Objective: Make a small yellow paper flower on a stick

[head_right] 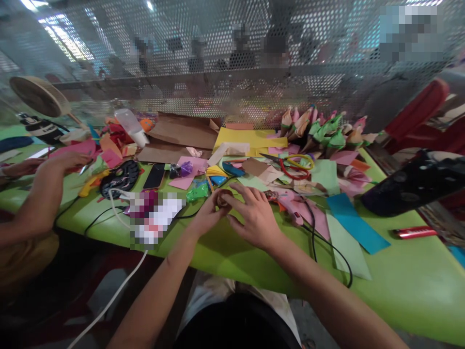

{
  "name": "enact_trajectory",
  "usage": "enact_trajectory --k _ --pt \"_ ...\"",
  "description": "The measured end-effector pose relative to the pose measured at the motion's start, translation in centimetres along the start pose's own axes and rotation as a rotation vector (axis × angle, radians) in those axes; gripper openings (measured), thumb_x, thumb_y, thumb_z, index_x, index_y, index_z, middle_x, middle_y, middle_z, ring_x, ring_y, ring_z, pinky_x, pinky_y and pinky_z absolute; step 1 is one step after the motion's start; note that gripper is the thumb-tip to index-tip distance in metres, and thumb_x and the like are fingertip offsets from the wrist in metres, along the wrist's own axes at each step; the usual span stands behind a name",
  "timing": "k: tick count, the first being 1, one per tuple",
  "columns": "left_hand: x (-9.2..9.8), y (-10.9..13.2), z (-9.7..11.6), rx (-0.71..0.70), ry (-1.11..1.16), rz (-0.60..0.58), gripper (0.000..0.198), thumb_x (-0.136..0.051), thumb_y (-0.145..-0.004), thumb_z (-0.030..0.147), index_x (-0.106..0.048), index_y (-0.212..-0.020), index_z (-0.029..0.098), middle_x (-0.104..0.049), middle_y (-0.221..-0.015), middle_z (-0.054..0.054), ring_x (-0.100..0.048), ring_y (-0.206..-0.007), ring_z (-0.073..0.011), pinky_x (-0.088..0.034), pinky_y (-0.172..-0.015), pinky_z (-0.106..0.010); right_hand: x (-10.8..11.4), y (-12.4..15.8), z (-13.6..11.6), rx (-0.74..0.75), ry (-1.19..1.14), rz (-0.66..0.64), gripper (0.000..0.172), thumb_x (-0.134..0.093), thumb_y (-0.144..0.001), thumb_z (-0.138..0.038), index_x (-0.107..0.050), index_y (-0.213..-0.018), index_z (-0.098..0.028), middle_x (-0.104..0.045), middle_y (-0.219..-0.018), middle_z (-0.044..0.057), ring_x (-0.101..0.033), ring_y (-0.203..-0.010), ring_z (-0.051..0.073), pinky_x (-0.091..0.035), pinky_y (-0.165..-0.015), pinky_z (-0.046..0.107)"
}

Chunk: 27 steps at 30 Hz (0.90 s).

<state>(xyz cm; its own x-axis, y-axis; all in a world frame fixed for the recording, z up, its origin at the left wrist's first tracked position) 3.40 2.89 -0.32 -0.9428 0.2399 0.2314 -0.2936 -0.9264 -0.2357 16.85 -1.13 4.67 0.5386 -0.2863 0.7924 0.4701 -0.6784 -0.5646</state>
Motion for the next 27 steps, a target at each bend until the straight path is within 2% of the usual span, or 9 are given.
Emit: enact_trajectory --k 4,9,13,16,21,27 --pt "-0.1 0.1 0.2 -0.040 -0.043 0.002 0.019 -0.061 -0.088 0.027 -0.055 -0.104 0.020 -0.064 -0.102 -0.005 -0.060 -0.092 -0.0190 -0.049 -0.084 -0.032 -1.2 0.2 0.0 -0.025 -0.009 -0.064 0.041 -0.060 -0.086 -0.022 -0.066 -0.127 -0.021 -0.054 -0.147 0.015 -0.054 -0.121 0.034 -0.047 -0.096 0.049" --pt "-0.1 0.1 -0.3 -0.013 -0.052 0.007 0.018 -0.062 -0.088 0.027 -0.055 -0.102 0.019 -0.063 -0.098 -0.004 -0.058 -0.090 -0.0183 -0.049 -0.083 -0.032 -1.8 0.2 0.1 -0.024 -0.040 -0.092 0.043 -0.060 -0.087 -0.022 -0.064 -0.130 -0.019 -0.053 -0.148 0.017 -0.052 -0.127 0.035 -0.046 -0.100 0.052" --pt "-0.1 -0.2 -0.1 0.015 0.045 0.030 0.026 -0.065 -0.087 0.033 -0.054 -0.106 0.020 -0.062 -0.101 -0.004 -0.058 -0.096 -0.0193 -0.048 -0.087 -0.032 -0.9 0.0 0.5 -0.031 -0.182 -0.056 0.046 -0.058 -0.093 -0.033 -0.059 -0.137 -0.021 -0.048 -0.150 0.018 -0.053 -0.127 0.034 -0.048 -0.101 0.053" --pt "-0.2 -0.3 -0.1 0.039 0.123 0.031 0.033 -0.069 -0.085 0.039 -0.053 -0.107 0.020 -0.063 -0.101 -0.004 -0.059 -0.098 -0.0196 -0.048 -0.088 -0.031 0.2 -0.2 1.0 -0.048 -0.261 -0.012 0.044 -0.057 -0.095 -0.036 -0.059 -0.138 -0.027 -0.047 -0.151 0.015 -0.057 -0.123 0.031 -0.049 -0.101 0.051" --pt "0.1 -0.3 -0.4 0.036 0.072 0.041 0.035 -0.071 -0.083 0.039 -0.053 -0.105 0.019 -0.065 -0.100 -0.004 -0.060 -0.094 -0.0182 -0.047 -0.087 -0.031 0.9 -0.3 0.8 0.005 -0.157 0.013 0.032 -0.058 -0.093 -0.031 -0.070 -0.123 -0.027 -0.054 -0.144 0.013 -0.055 -0.125 0.032 -0.048 -0.100 0.051" --pt "0.2 -0.1 0.0 -0.028 -0.033 0.035 0.023 -0.064 -0.083 0.026 -0.052 -0.100 0.019 -0.064 -0.098 -0.004 -0.060 -0.093 -0.0185 -0.046 -0.088 -0.033 -0.1 0.0 0.3 0.008 -0.063 -0.006 0.028 -0.061 -0.090 -0.026 -0.073 -0.115 -0.025 -0.057 -0.144 0.013 -0.056 -0.122 0.032 -0.048 -0.097 0.049"
Point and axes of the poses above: each hand's wrist, its own y-axis away from the middle knuckle, its own x-axis out of the back of the hand, z = x × y, the point moved 6 cm from there along -y, towards the middle knuckle
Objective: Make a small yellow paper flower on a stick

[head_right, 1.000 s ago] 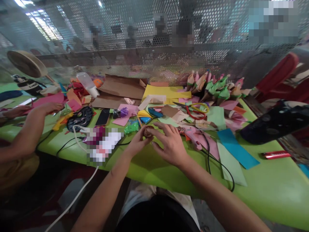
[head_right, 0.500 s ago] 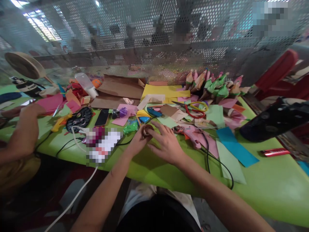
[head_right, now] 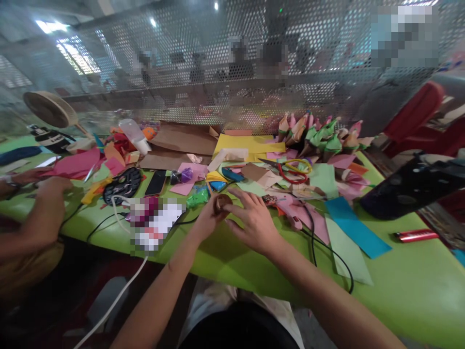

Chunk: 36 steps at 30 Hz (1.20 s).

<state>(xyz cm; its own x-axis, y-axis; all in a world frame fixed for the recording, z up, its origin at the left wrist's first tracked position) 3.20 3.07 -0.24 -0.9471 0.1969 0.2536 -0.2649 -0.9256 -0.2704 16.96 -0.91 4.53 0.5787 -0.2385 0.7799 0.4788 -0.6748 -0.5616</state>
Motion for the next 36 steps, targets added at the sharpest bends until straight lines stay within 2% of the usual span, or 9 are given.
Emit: enact_trajectory --k 5,8,12,17,26,31,36 --pt "0.0 0.1 0.2 0.022 -0.029 -0.026 0.020 -0.060 -0.082 0.021 -0.053 -0.101 0.019 -0.063 -0.095 -0.003 -0.059 -0.089 -0.0185 -0.046 -0.083 -0.032 -1.1 0.1 -0.2 0.003 0.031 -0.037 0.027 -0.063 -0.087 -0.023 -0.072 -0.112 -0.022 -0.054 -0.148 0.015 -0.054 -0.126 0.034 -0.048 -0.098 0.052" --pt "0.2 0.1 -0.1 0.025 -0.043 0.000 0.021 -0.062 -0.082 0.020 -0.052 -0.100 0.020 -0.062 -0.092 -0.002 -0.058 -0.087 -0.0177 -0.046 -0.082 -0.031 -1.3 0.1 -0.1 -0.003 0.013 -0.052 0.030 -0.064 -0.087 -0.023 -0.071 -0.116 -0.023 -0.053 -0.149 0.015 -0.053 -0.128 0.034 -0.047 -0.100 0.053" --pt "0.4 -0.1 -0.7 0.021 -0.004 0.083 0.024 -0.064 -0.082 0.022 -0.052 -0.102 0.020 -0.061 -0.093 -0.002 -0.057 -0.087 -0.0167 -0.047 -0.082 -0.030 -0.8 0.0 0.3 -0.023 -0.079 -0.061 0.037 -0.064 -0.088 -0.026 -0.068 -0.125 -0.025 -0.053 -0.148 0.015 -0.054 -0.128 0.033 -0.048 -0.100 0.052" --pt "0.6 0.0 -0.5 0.036 -0.048 0.154 0.026 -0.065 -0.086 0.029 -0.051 -0.106 0.021 -0.059 -0.097 -0.002 -0.056 -0.091 -0.0171 -0.046 -0.086 -0.031 0.5 -0.2 1.0 -0.048 -0.205 0.010 0.039 -0.060 -0.092 -0.030 -0.064 -0.131 -0.030 -0.051 -0.149 0.012 -0.051 -0.134 0.033 -0.045 -0.107 0.054" --pt "0.4 0.1 0.6 -0.091 -0.179 0.113 0.023 -0.061 -0.088 0.026 -0.053 -0.109 0.020 -0.062 -0.099 -0.005 -0.058 -0.090 -0.0184 -0.046 -0.084 -0.032 -0.9 0.0 0.3 -0.070 -0.046 0.002 0.042 -0.061 -0.086 -0.024 -0.064 -0.127 -0.021 -0.052 -0.148 0.017 -0.054 -0.127 0.036 -0.047 -0.101 0.055" --pt "0.3 0.3 0.4 -0.053 -0.201 0.077 0.019 -0.061 -0.088 0.026 -0.055 -0.105 0.019 -0.063 -0.095 -0.004 -0.058 -0.086 -0.0181 -0.046 -0.080 -0.031 -1.8 0.1 -0.3 -0.059 -0.035 -0.031 0.042 -0.063 -0.081 -0.022 -0.064 -0.124 -0.020 -0.055 -0.146 0.017 -0.055 -0.125 0.035 -0.048 -0.099 0.053" --pt "0.1 0.1 0.2 -0.056 -0.118 0.075 0.023 -0.062 -0.089 0.029 -0.055 -0.109 0.020 -0.064 -0.098 -0.004 -0.060 -0.090 -0.0181 -0.048 -0.082 -0.031 -1.0 0.0 -0.1 -0.065 -0.058 0.011 0.040 -0.061 -0.087 -0.025 -0.062 -0.126 -0.022 -0.055 -0.146 0.016 -0.055 -0.126 0.034 -0.048 -0.101 0.052"
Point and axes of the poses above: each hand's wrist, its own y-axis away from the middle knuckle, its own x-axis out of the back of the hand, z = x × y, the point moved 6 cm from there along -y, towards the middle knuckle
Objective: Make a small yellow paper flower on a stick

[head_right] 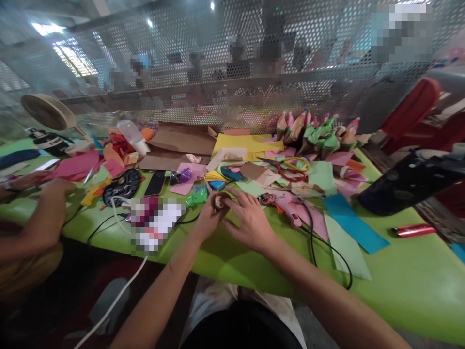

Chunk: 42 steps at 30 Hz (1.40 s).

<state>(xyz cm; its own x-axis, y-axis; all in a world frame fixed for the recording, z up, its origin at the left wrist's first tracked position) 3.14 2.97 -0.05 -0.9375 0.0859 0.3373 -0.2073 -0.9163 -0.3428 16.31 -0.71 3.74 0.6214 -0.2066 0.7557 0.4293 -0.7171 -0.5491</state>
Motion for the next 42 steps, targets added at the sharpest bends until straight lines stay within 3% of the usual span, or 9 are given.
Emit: enact_trajectory --k 5,11,18,22,30,42 --pt "-0.3 -0.1 -0.3 -0.004 0.040 -0.009 0.031 -0.064 -0.087 0.031 -0.051 -0.113 0.020 -0.064 -0.101 -0.005 -0.061 -0.093 -0.0190 -0.048 -0.085 -0.033 1.1 -0.1 -0.1 0.011 0.020 0.050 0.039 -0.057 -0.092 -0.027 -0.060 -0.130 -0.022 -0.056 -0.144 0.015 -0.057 -0.124 0.031 -0.048 -0.099 0.049" --pt "-0.2 0.1 -0.1 0.031 -0.074 -0.040 0.020 -0.064 -0.086 0.025 -0.055 -0.102 0.020 -0.061 -0.089 -0.003 -0.057 -0.082 -0.0190 -0.047 -0.078 -0.033 -0.2 0.0 0.1 -0.016 0.040 -0.044 0.034 -0.062 -0.087 -0.027 -0.065 -0.121 -0.023 -0.054 -0.148 0.015 -0.056 -0.123 0.034 -0.048 -0.098 0.052" --pt "-0.3 0.0 0.2 -0.010 -0.012 -0.079 0.020 -0.061 -0.085 0.022 -0.055 -0.103 0.019 -0.062 -0.094 -0.004 -0.057 -0.085 -0.0186 -0.047 -0.079 -0.032 0.0 -0.2 0.7 -0.027 -0.082 -0.048 0.033 -0.059 -0.094 -0.034 -0.068 -0.124 -0.024 -0.053 -0.149 0.014 -0.055 -0.127 0.033 -0.048 -0.101 0.053" --pt "-0.7 0.1 0.0 -0.021 -0.094 -0.105 0.025 -0.060 -0.083 0.020 -0.056 -0.108 0.019 -0.061 -0.091 -0.002 -0.057 -0.084 -0.0173 -0.045 -0.076 -0.030 0.4 -0.5 1.8 -0.049 -0.186 -0.005 0.027 -0.051 -0.099 -0.030 -0.075 -0.110 -0.027 -0.061 -0.141 0.010 -0.060 -0.123 0.029 -0.051 -0.101 0.049" --pt "-1.9 0.6 -0.8 -0.004 -0.344 -0.264 0.028 -0.063 -0.079 0.014 -0.053 -0.104 0.020 -0.062 -0.092 -0.003 -0.058 -0.082 -0.0203 -0.044 -0.073 -0.031 0.6 -0.7 3.0 -0.057 -0.154 -0.016 0.008 -0.071 -0.084 -0.022 -0.077 -0.083 -0.026 -0.069 -0.130 0.008 -0.064 -0.115 0.032 -0.053 -0.096 0.053" --pt "-2.8 0.6 -0.9 0.005 -0.494 -0.252 0.023 -0.059 -0.083 0.015 -0.050 -0.104 0.021 -0.062 -0.092 -0.005 -0.058 -0.082 -0.0214 -0.042 -0.071 -0.032 -0.3 -0.6 2.6 -0.243 -0.167 0.117 0.021 -0.065 -0.071 -0.004 -0.064 -0.064 -0.024 -0.077 -0.112 0.006 -0.068 -0.106 0.029 -0.054 -0.091 0.049"
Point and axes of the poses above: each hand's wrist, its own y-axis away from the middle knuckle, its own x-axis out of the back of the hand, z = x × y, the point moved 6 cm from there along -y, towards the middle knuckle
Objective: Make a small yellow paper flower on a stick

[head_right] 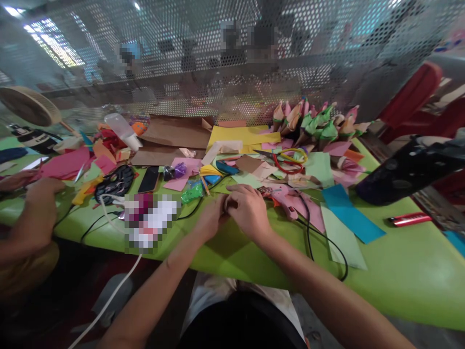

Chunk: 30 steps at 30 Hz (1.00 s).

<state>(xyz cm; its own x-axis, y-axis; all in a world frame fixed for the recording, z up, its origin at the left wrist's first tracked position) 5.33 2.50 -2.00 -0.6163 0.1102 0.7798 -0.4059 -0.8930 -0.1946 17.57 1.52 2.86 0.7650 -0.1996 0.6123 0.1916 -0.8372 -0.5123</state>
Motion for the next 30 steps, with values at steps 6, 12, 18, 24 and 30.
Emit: enact_trajectory --k 6,12,18,24,30 --pt "0.5 0.0 -0.4 -0.029 0.252 0.125 0.018 -0.061 -0.083 0.018 -0.051 -0.098 0.020 -0.056 -0.083 -0.001 -0.055 -0.074 -0.0175 -0.042 -0.068 -0.030 0.6 -0.2 -0.7 0.146 0.016 -0.021 0.017 -0.062 -0.085 -0.012 -0.072 -0.079 -0.024 -0.076 -0.116 0.008 -0.067 -0.111 0.028 -0.053 -0.094 0.049" --pt "2.1 -0.1 -0.3 -0.017 0.495 0.251 0.023 -0.061 -0.089 0.030 -0.052 -0.108 0.020 -0.063 -0.100 -0.005 -0.061 -0.093 -0.0188 -0.048 -0.085 -0.033 2.7 -0.2 -1.0 0.237 0.041 0.036 0.023 -0.058 -0.095 -0.023 -0.078 -0.105 -0.030 -0.073 -0.124 0.006 -0.064 -0.117 0.028 -0.051 -0.099 0.050" --pt "2.3 0.2 -0.9 0.005 0.457 0.270 0.028 -0.063 -0.086 0.025 -0.053 -0.111 0.020 -0.062 -0.098 -0.005 -0.058 -0.088 -0.0190 -0.047 -0.083 -0.034 1.9 0.3 -1.9 0.311 0.177 0.022 0.020 -0.059 -0.094 -0.023 -0.077 -0.102 -0.026 -0.073 -0.126 0.009 -0.063 -0.118 0.030 -0.051 -0.097 0.050" --pt "1.9 0.2 -1.1 -0.063 0.447 0.251 0.024 -0.061 -0.084 0.021 -0.053 -0.107 0.020 -0.062 -0.096 -0.004 -0.057 -0.088 -0.0196 -0.047 -0.083 -0.034 0.6 1.0 -3.0 0.386 0.279 -0.035 0.017 -0.059 -0.093 -0.023 -0.073 -0.103 -0.022 -0.068 -0.134 0.012 -0.060 -0.125 0.030 -0.047 -0.102 0.050" --pt "1.4 -0.1 -1.3 0.000 0.505 0.207 0.027 -0.062 -0.086 0.023 -0.053 -0.111 0.019 -0.063 -0.101 -0.005 -0.059 -0.092 -0.0190 -0.048 -0.086 -0.033 0.9 0.8 -2.8 0.344 0.270 -0.023 0.019 -0.058 -0.093 -0.024 -0.072 -0.106 -0.025 -0.068 -0.134 0.009 -0.060 -0.124 0.030 -0.046 -0.103 0.051"
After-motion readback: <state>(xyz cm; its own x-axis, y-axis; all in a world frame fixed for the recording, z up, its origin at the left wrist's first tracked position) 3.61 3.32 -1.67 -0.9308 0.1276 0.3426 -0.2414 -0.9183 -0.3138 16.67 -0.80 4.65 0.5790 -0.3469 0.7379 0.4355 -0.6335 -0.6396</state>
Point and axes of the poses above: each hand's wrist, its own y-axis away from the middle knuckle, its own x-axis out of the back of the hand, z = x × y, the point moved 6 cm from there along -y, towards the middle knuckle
